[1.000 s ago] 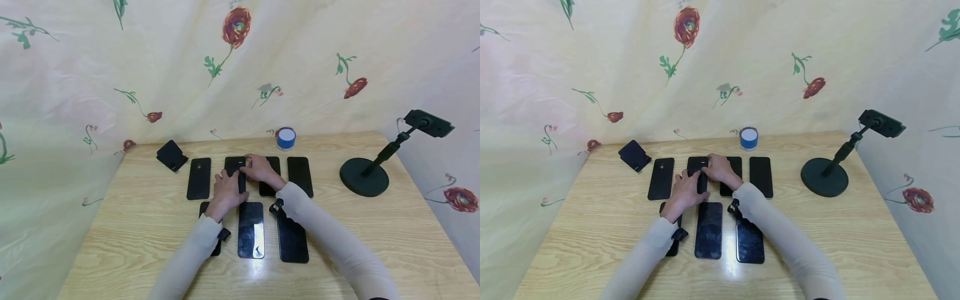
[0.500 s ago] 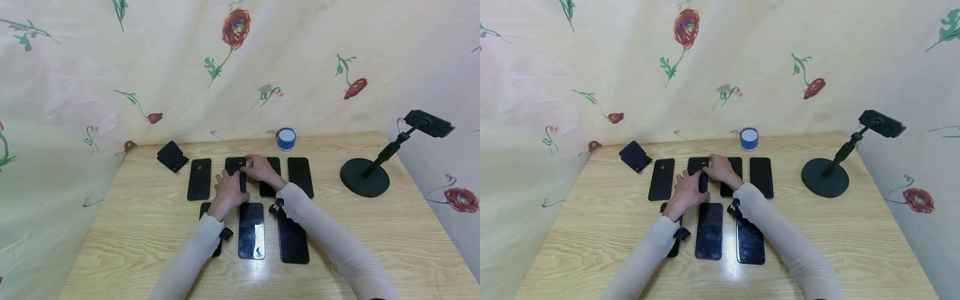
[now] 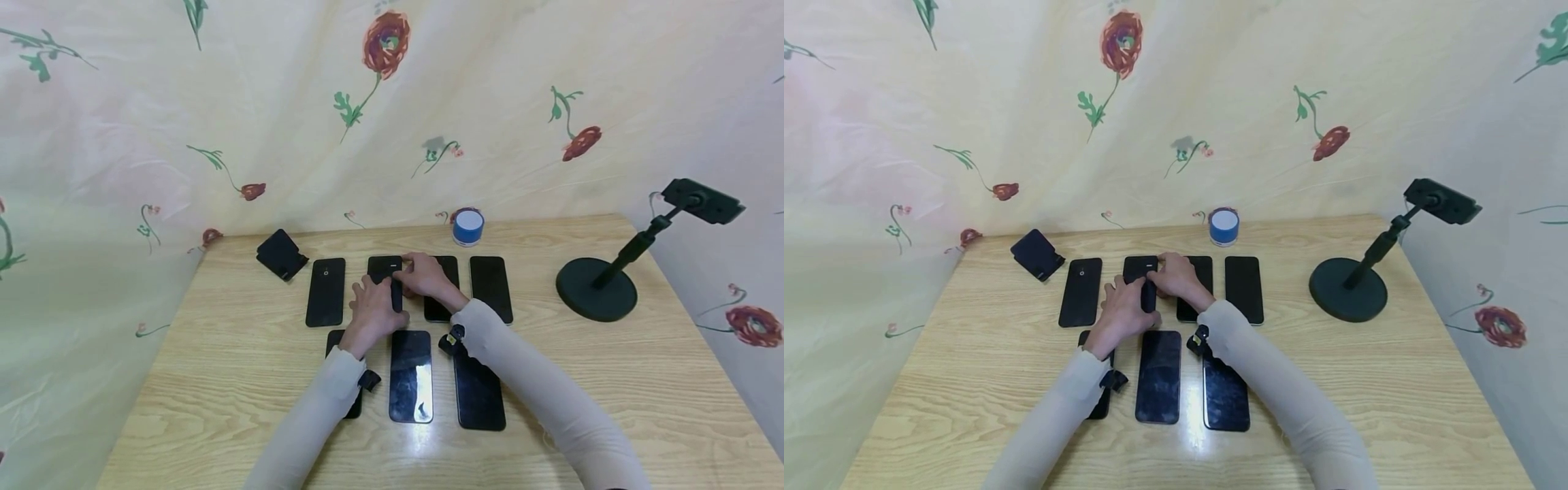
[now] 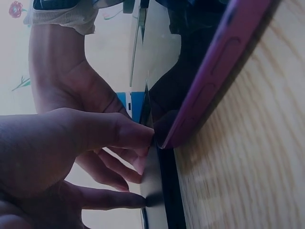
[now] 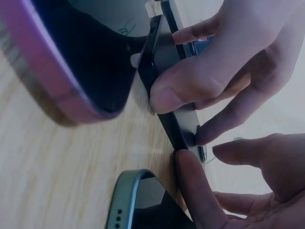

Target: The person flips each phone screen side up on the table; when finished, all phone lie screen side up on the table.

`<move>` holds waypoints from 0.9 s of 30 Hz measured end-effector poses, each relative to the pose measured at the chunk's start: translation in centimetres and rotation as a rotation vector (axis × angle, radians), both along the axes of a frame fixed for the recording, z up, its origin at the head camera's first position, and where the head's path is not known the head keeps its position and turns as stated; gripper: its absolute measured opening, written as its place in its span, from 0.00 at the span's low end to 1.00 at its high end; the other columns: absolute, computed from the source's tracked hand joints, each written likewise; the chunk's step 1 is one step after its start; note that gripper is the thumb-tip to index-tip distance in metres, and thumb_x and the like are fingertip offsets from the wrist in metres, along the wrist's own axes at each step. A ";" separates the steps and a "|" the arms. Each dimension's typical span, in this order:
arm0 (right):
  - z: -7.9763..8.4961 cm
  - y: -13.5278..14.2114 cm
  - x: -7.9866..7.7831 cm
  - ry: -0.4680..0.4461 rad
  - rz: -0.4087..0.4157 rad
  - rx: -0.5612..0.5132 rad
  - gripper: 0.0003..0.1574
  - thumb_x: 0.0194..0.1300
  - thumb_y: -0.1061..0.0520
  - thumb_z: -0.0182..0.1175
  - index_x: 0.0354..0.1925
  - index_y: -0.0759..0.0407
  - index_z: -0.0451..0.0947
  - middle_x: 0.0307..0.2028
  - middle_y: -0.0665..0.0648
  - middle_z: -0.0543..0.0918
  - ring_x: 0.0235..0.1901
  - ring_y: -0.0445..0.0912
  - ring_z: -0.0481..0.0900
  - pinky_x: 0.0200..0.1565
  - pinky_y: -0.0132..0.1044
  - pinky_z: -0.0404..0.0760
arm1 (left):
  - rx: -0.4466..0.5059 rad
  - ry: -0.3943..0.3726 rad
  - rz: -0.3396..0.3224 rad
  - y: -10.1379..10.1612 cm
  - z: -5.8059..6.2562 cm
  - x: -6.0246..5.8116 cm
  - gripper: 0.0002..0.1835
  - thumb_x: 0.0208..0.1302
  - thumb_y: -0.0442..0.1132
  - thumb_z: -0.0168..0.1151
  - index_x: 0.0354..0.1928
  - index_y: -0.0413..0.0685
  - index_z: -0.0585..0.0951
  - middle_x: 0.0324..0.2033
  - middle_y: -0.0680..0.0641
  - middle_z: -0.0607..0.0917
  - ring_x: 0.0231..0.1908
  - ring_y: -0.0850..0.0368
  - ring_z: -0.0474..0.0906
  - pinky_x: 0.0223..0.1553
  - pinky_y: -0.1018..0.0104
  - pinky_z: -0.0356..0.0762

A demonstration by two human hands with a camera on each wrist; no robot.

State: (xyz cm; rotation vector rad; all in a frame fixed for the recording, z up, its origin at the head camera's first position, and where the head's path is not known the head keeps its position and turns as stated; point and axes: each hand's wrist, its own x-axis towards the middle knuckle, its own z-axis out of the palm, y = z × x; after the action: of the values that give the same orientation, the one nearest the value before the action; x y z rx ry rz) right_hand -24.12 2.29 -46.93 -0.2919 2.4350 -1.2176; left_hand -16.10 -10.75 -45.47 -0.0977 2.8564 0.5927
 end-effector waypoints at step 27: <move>-0.4 0.9 1.4 -0.001 -0.118 -0.138 0.39 0.72 0.64 0.57 0.78 0.56 0.63 0.49 0.68 0.89 0.25 0.42 0.87 0.32 0.31 0.83 | 0.139 0.073 -0.122 -1.3 0.2 0.4 0.41 0.64 0.49 0.70 0.75 0.38 0.69 0.68 0.31 0.76 0.68 0.34 0.70 0.69 0.42 0.68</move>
State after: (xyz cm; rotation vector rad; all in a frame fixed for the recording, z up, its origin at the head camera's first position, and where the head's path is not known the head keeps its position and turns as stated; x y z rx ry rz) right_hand -22.70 3.16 -47.33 -0.1888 2.4010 -1.4388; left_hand -15.69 -12.03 -45.29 0.1227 2.8540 0.7813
